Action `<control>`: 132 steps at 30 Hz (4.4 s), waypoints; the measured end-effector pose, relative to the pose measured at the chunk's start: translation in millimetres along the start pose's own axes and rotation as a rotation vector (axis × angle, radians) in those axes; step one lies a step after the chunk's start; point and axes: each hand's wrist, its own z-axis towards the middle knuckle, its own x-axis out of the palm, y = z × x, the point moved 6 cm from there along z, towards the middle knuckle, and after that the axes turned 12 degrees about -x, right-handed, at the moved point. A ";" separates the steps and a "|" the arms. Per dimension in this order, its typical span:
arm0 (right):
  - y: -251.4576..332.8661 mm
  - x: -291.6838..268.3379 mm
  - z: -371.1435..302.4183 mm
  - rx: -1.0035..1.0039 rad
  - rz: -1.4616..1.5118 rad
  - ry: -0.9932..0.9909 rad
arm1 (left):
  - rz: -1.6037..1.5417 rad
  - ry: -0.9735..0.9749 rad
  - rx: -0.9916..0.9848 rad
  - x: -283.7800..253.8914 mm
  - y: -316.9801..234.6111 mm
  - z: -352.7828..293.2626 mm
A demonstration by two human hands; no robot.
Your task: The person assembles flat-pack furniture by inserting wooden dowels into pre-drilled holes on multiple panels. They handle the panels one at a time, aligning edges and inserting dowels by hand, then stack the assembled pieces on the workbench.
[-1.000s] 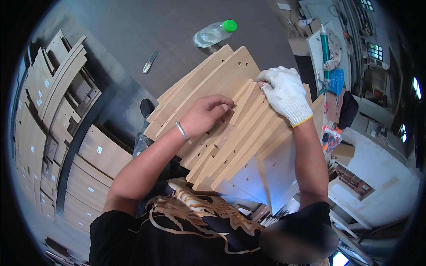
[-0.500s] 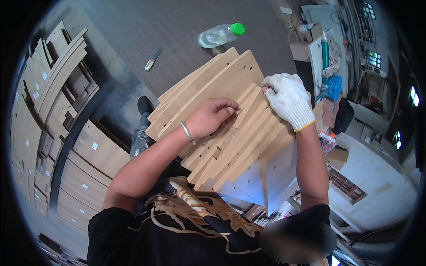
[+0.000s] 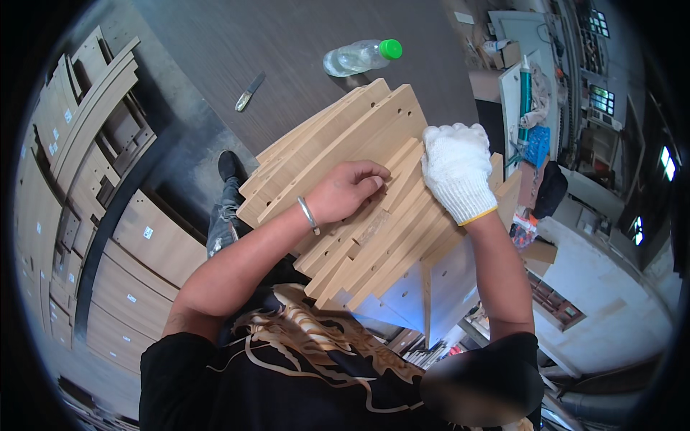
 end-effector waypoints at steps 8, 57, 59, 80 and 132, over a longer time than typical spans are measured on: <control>-30.0 13.3 -17.4 0.095 0.411 -0.146 | 0.014 0.032 0.001 -0.4 0.7 0.4; 1.7 80.3 -220.4 0.531 1.907 -0.899 | 0.804 -0.659 0.527 51.8 -90.3 10.9; 2.9 84.7 -218.7 0.529 1.929 -0.932 | 0.928 -0.539 0.486 66.9 -95.4 5.0; 8.6 22.1 -127.5 0.149 1.672 -0.750 | 0.637 -0.236 0.079 29.5 4.1 -95.7; 37.5 26.4 -60.4 -0.245 1.272 -0.208 | 0.207 -0.024 0.201 31.7 28.0 -63.4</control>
